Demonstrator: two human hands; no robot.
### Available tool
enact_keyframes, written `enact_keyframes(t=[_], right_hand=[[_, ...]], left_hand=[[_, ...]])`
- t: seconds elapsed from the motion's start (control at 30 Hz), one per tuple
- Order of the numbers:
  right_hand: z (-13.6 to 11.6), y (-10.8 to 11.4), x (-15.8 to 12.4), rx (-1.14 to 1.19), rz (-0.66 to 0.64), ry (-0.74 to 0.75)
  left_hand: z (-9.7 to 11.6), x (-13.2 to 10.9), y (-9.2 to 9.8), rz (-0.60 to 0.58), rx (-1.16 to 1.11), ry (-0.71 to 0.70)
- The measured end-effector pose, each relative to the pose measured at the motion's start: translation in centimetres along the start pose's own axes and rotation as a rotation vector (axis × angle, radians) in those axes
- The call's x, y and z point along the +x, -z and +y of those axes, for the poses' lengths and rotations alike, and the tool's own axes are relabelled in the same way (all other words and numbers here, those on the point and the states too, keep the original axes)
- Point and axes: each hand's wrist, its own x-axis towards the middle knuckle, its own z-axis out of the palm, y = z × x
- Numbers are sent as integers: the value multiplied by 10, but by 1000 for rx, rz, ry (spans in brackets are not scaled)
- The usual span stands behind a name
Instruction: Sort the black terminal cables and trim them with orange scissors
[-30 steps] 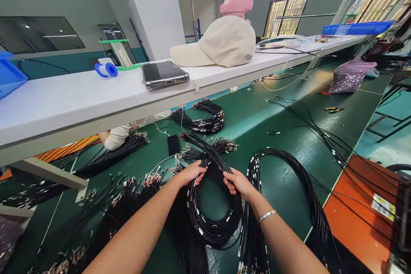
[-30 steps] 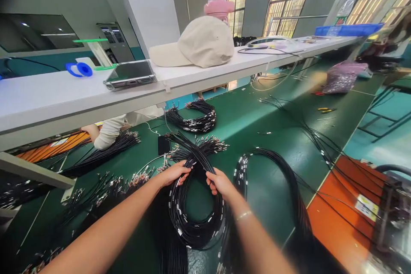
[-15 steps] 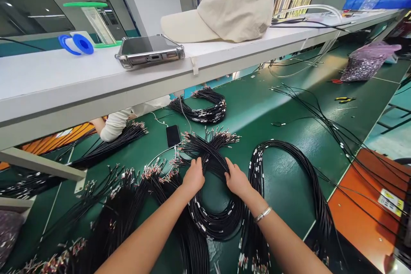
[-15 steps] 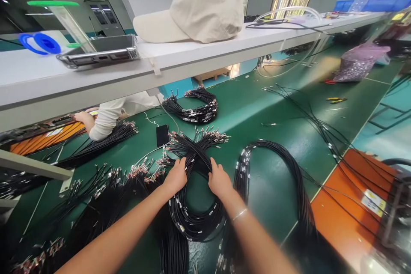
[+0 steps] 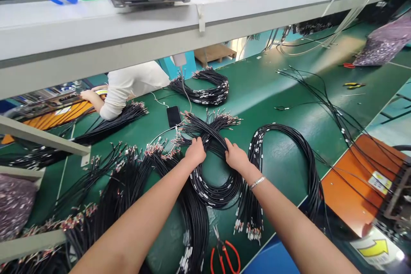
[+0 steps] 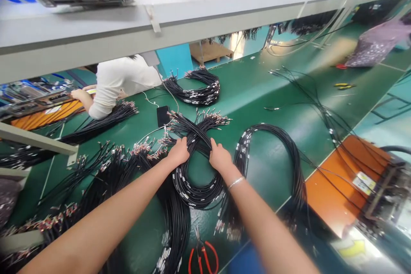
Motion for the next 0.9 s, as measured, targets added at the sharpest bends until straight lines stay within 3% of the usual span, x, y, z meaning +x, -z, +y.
enact_keyframes(t=[0.4, 0.67, 0.8, 0.9], right_hand=[[-2, -3, -1, -82, 23, -1], [-1, -6, -4, -12, 67, -16], [1, -8, -5, 102, 103, -38], [9, -9, -18, 218, 160, -62]], left_hand=[[2, -19, -6, 88, 17, -54], [-8, -44, -2, 304, -106, -121], [-40, -92, 9, 391, -200, -150], [-85, -161, 1, 424, -266, -156]])
